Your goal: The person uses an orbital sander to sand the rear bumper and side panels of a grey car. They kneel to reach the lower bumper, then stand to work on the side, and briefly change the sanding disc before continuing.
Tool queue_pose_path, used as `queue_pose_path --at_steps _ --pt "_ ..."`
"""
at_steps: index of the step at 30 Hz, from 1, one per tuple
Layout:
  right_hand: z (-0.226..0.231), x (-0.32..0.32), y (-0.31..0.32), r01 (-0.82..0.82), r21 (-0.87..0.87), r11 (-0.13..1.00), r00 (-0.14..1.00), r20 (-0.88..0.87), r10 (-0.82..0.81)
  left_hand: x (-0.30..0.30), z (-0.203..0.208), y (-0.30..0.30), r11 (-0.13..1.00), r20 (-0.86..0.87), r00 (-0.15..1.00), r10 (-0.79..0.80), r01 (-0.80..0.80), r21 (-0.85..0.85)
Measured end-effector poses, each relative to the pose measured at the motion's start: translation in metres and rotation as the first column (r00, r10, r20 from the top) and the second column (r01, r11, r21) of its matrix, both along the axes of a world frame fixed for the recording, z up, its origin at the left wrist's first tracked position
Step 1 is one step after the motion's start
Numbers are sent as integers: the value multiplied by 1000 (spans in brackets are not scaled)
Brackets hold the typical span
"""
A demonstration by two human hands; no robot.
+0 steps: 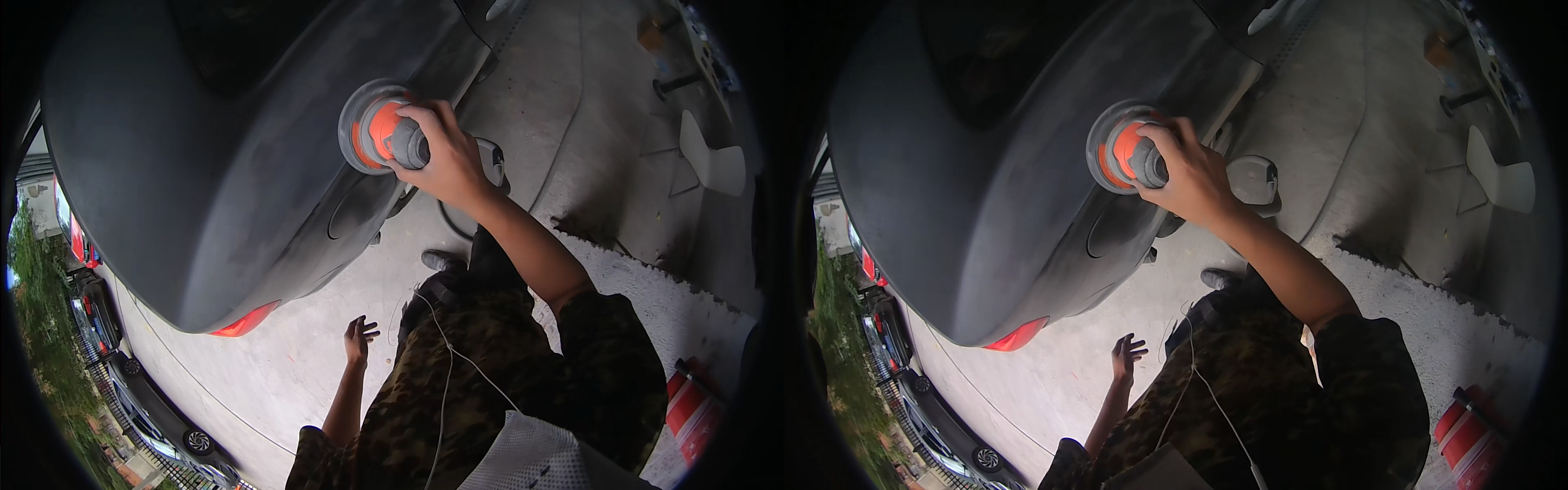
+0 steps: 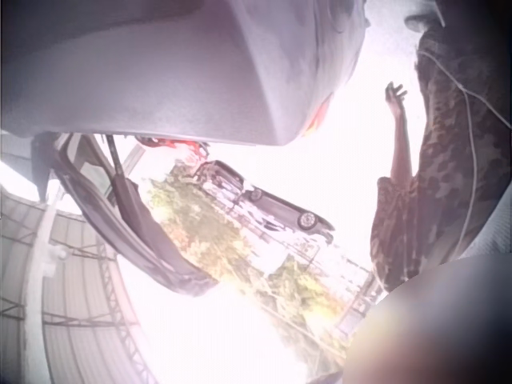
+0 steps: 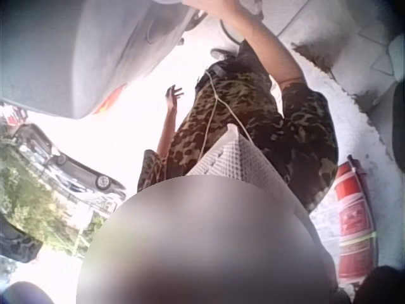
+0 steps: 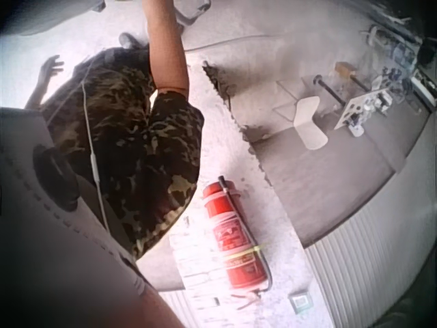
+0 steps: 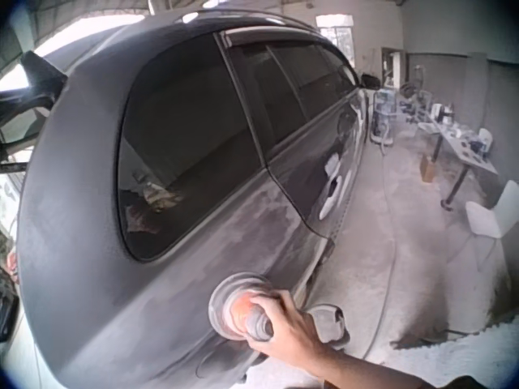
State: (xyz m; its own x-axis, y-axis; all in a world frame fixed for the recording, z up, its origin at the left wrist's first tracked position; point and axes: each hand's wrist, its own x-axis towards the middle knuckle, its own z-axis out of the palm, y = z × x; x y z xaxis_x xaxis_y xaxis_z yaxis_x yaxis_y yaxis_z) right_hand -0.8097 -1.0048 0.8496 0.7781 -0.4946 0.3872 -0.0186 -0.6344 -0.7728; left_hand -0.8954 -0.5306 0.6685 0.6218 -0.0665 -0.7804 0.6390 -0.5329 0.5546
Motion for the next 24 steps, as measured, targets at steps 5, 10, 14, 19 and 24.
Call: queue_pose_path --at_steps 5,10,14,19,24 --pt "0 17 -78 248 84 965 968 20 -250 87 109 -105 884 704 596 -386 458 97" --pt "17 24 -131 225 46 973 973 42 -227 145 185 -174 699 855 -97 -509 533 477" --pt "14 16 -60 39 -29 999 998 49 -37 179 206 -225 662 780 -382 -496 416 624" --pt "11 17 -56 73 9 997 997 10 -73 214 222 -277 536 595 -448 -668 266 801" --pt "18 35 -158 215 95 972 977 -14 -214 229 225 -299 346 371 -446 -815 140 928"
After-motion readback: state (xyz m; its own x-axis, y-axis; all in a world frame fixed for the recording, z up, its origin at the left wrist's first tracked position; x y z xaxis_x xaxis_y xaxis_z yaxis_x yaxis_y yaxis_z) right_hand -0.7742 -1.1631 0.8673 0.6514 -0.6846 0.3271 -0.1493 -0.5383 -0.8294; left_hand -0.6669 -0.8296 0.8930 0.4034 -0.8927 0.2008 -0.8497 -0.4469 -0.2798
